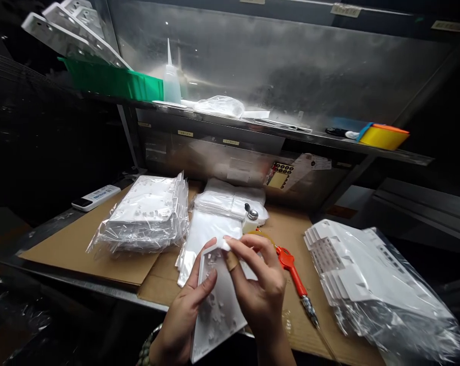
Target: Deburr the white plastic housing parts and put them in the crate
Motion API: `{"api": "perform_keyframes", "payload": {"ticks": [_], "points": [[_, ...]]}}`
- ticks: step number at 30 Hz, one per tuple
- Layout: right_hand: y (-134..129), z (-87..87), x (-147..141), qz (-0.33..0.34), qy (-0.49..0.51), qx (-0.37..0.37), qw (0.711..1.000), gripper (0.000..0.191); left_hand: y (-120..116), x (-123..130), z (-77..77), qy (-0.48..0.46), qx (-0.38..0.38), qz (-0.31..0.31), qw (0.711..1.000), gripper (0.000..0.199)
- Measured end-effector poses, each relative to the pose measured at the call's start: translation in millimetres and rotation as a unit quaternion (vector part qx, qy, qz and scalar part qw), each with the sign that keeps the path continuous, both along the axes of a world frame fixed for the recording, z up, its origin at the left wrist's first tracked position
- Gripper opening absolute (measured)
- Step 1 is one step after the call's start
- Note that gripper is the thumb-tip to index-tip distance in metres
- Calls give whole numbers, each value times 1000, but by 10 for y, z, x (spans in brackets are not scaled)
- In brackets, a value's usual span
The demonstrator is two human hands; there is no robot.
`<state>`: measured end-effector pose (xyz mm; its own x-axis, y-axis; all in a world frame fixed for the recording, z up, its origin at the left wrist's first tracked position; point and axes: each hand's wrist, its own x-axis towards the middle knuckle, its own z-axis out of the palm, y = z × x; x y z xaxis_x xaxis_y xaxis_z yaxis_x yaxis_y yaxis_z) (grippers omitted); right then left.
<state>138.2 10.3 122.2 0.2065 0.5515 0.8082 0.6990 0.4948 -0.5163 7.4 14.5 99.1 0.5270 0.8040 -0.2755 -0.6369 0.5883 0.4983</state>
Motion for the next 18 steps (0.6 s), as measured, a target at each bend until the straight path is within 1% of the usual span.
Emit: {"api": "perform_keyframes", "payload": {"ticks": [2,3,5,7,8,10,12,14,16,18], "points": [[53,-5,31,10,-32,-15,999,28,49,-24,-39,6,-14,2,1000,80],[95,-25,93,1,-46,-25,999,26,82,-54,-55,13,-23,2,1000,83],[198,-114,326,-50,-42,-41,997,20,161,-153,-72,23,-44,-1,999,82],[306,-270,666,-127,1,-67,990,21,242,-295,-72,13,-61,-31,998,76],[358,-370,847,-156,23,-104,982,25,279,-374,-69,-3,-63,-60,996,74],[458,-597,1160,-210,66,-200,955,36,339,-521,-65,-46,-48,-123,990,73],[544,-819,1349,-209,78,-261,939,43,378,-631,-62,-74,-23,-151,985,73],[597,-987,1399,-177,80,-291,937,44,401,-697,-58,-82,-5,-142,987,71],[585,-1066,1350,-143,89,-297,940,47,413,-729,-49,-82,-1,-127,988,70],[469,-1067,1251,-117,111,-286,944,53,415,-735,-44,-75,-10,-125,989,72]]}}
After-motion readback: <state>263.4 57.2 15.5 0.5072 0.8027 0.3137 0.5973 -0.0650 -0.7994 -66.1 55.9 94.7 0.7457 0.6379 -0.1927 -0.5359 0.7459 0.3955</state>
